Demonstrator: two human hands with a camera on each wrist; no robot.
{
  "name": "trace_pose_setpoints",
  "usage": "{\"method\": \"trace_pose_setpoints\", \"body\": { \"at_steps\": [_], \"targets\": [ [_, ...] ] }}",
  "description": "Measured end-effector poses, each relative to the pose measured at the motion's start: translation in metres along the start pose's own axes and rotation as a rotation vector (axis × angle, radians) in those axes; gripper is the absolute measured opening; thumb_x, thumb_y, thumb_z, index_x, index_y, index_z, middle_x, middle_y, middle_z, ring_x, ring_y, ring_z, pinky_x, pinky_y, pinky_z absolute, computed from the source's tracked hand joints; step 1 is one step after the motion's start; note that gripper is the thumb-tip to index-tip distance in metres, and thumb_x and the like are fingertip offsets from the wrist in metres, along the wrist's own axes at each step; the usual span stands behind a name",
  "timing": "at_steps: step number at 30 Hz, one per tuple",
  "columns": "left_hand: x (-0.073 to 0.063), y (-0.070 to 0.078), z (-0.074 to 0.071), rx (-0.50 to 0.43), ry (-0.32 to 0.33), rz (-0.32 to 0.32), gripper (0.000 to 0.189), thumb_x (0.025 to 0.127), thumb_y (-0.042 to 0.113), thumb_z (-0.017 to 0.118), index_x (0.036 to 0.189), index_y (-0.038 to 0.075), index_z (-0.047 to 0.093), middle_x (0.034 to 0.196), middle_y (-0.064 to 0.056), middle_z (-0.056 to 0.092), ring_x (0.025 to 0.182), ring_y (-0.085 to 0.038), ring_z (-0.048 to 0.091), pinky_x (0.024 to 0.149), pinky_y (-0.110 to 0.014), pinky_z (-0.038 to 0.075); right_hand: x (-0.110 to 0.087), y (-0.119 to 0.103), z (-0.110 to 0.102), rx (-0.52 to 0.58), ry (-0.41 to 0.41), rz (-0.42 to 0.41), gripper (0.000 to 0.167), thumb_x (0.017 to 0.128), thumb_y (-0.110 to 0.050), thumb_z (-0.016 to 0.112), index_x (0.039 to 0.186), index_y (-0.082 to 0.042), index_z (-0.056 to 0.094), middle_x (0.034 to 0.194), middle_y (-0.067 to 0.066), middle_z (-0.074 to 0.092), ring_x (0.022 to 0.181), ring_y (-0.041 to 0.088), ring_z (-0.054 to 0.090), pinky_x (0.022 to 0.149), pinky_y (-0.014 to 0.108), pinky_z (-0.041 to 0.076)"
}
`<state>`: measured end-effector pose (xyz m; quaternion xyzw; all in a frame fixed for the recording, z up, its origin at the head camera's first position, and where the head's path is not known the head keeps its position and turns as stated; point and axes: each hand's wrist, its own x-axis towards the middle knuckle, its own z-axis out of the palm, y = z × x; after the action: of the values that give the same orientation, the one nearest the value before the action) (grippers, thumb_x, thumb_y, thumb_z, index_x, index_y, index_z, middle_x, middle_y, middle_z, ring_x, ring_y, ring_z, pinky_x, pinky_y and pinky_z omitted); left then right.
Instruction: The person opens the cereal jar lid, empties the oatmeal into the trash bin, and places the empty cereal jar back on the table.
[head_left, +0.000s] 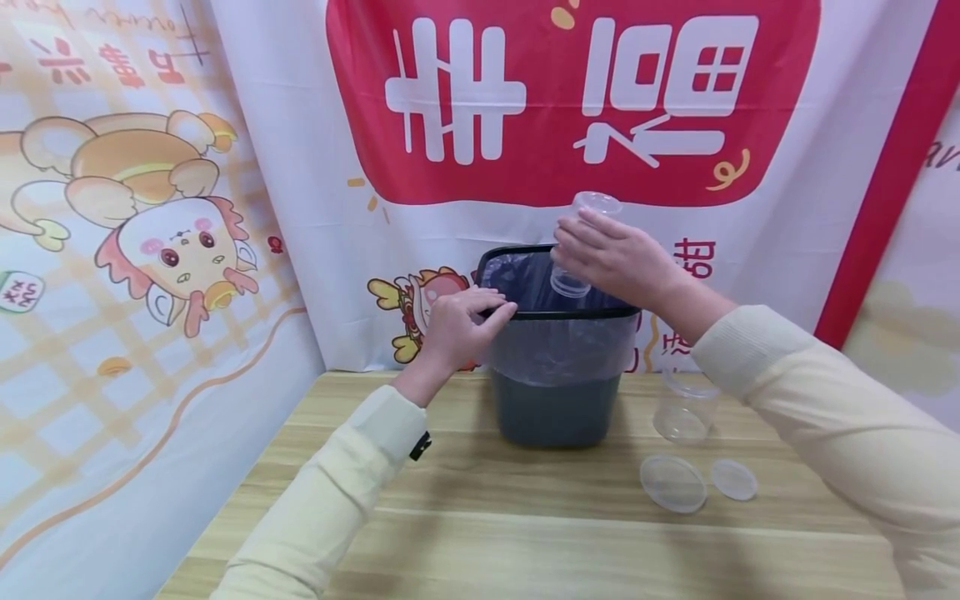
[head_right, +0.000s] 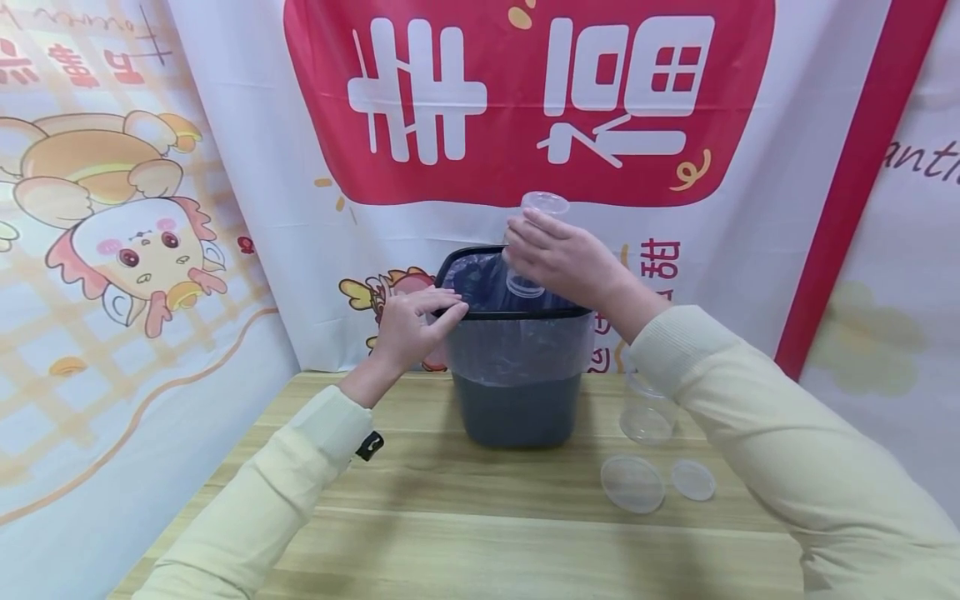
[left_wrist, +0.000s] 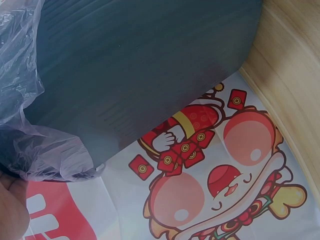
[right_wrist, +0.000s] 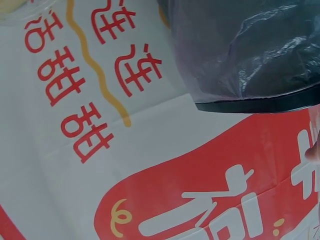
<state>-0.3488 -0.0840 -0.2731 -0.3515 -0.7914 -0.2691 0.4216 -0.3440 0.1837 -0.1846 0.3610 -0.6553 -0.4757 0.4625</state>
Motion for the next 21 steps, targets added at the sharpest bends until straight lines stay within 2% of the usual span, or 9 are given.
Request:
{"method": "trace_pose_setpoints", "body": {
  "at_steps": [6, 11, 14, 21],
  "targets": [
    [0.0, 0.0, 0.0, -0.005, 0.0, -0.006, 0.025, 0.089, 0.031, 0.069, 0.098, 0.01, 0.079, 0.097, -0.003, 0.074, 0.096, -0.016, 0.068, 0.088, -0.031, 0.052, -0.001, 0.001, -0.003, 0.092, 0.048, 0.206, 0.079, 0.065, -0.005, 0.086, 0.136, -0.008, 0.053, 0.14, 0.02, 0.047, 0.132, 0.037, 0.038, 0.116, 0.045, 0.015],
    [0.0, 0.001, -0.001, -0.005, -0.006, -0.017, 0.025, 0.089, 0.032, 0.069, 0.099, 0.01, 0.078, 0.098, -0.003, 0.074, 0.098, -0.017, 0.068, 0.091, -0.031, 0.05, -0.006, 0.002, -0.005, 0.219, 0.124, 0.398, 0.071, 0.069, -0.005, 0.084, 0.133, -0.002, 0.054, 0.135, 0.022, 0.052, 0.127, 0.039, 0.044, 0.115, 0.044, 0.019],
    [0.001, 0.002, -0.001, -0.005, -0.007, -0.019, 0.025, 0.089, 0.031, 0.069, 0.099, 0.01, 0.078, 0.098, -0.003, 0.074, 0.099, -0.017, 0.068, 0.092, -0.031, 0.05, -0.01, 0.003, -0.009, 0.338, 0.118, 0.507, 0.069, 0.071, -0.004, 0.082, 0.133, 0.0, 0.053, 0.132, 0.024, 0.053, 0.124, 0.04, 0.046, 0.115, 0.044, 0.02],
    [0.001, 0.002, -0.001, -0.01, -0.009, -0.024, 0.025, 0.089, 0.031, 0.069, 0.1, 0.01, 0.078, 0.099, -0.003, 0.074, 0.099, -0.017, 0.068, 0.091, -0.031, 0.051, -0.017, 0.005, -0.02, 0.617, 0.066, 0.765, 0.064, 0.074, -0.003, 0.079, 0.131, 0.002, 0.052, 0.127, 0.024, 0.055, 0.118, 0.041, 0.05, 0.108, 0.047, 0.035]
  ]
}}
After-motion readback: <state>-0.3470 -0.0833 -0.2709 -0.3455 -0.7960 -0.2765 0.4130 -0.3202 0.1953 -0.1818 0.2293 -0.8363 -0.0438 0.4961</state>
